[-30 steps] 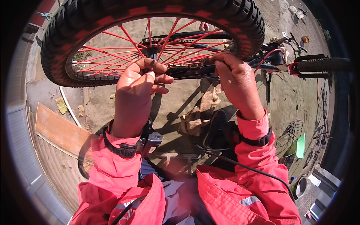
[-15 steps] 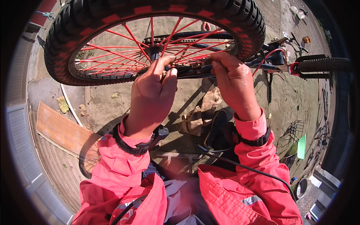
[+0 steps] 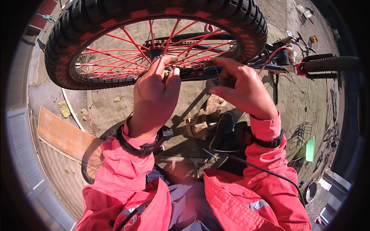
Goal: The person adjusts the rear derailleur of a bicycle using a small tool. They repeatedly tighten and loosen a screw while holding the derailleur with the other hand.
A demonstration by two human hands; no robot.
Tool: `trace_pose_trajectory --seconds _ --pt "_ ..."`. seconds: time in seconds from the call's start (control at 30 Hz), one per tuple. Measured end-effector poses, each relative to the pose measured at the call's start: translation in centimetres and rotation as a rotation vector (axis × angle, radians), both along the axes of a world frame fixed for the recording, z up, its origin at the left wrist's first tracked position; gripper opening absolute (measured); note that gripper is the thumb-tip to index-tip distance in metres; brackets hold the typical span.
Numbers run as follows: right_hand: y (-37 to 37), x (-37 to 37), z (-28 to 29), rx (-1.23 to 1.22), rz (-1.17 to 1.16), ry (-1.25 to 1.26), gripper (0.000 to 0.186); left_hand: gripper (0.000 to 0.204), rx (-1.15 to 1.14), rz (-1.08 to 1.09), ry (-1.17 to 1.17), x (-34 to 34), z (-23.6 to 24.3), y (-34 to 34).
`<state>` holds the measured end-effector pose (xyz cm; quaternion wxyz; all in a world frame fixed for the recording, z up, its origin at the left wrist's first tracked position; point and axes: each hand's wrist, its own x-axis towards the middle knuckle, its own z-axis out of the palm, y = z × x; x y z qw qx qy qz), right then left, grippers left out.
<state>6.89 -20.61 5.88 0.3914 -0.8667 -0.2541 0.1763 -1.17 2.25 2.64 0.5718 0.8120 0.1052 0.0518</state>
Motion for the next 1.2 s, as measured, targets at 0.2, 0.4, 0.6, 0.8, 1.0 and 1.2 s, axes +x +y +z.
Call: trace_pose_trajectory --seconds 0.2,0.4,0.6,0.8,1.0,1.2 --pt "-1.0 0.2 -0.6 0.033 0.102 -0.150 0.072 0.032 0.093 -0.014 -0.150 0.3 -0.2 -0.6" --pt "-1.3 0.3 -1.6 0.134 0.152 -0.285 0.072 0.026 0.335 -0.125 -0.168 0.0 0.5 -1.2" --pt "-1.3 0.3 -1.6 0.112 0.157 -0.356 0.065 0.018 0.440 -0.120 -0.348 0.8 0.2 -1.5" --pt "-0.4 -0.1 -1.6 0.115 0.049 -0.429 0.047 0.012 0.450 -0.061 -0.223 0.9 0.5 -1.7" --pt "0.1 0.1 -2.6 0.125 -0.081 -0.487 0.029 0.006 0.463 0.002 -0.160 0.3 1.1 -1.2" --pt "-0.6 0.9 -2.4 0.134 -0.033 -0.368 0.023 0.006 0.456 0.005 -0.184 -0.2 1.2 -0.1"
